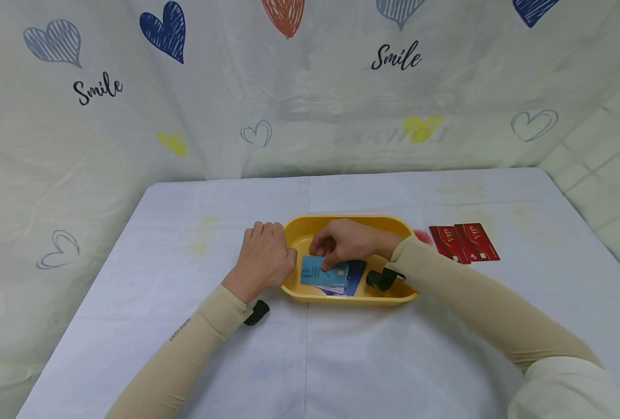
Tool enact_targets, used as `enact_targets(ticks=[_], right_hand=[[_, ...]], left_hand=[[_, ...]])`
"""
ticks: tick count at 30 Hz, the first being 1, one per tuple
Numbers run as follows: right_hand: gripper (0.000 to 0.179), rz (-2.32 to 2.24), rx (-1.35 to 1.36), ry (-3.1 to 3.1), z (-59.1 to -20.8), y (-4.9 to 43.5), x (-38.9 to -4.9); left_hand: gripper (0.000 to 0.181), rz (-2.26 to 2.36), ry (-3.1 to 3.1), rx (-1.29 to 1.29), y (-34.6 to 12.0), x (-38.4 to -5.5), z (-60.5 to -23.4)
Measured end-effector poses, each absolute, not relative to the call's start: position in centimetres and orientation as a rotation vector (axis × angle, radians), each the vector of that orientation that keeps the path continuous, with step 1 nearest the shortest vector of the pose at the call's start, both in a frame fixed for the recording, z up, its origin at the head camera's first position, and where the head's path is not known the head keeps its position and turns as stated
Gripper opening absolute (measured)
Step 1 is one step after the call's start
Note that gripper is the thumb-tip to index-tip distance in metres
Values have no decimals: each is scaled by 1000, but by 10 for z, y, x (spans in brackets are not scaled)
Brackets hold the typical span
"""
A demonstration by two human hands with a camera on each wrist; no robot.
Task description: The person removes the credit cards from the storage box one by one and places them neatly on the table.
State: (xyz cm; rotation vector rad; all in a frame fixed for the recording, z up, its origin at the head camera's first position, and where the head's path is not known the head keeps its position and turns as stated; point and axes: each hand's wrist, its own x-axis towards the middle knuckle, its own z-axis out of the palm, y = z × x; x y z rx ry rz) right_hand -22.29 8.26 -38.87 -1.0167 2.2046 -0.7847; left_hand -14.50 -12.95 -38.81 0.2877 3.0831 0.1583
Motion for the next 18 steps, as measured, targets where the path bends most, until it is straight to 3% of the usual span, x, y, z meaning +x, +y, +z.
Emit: enact_targets(ticks=[18], right_hand=[[25, -837, -1019, 2211, -389, 85, -225]], left_hand=[[26, 135, 3095, 301, -129, -145, -389]])
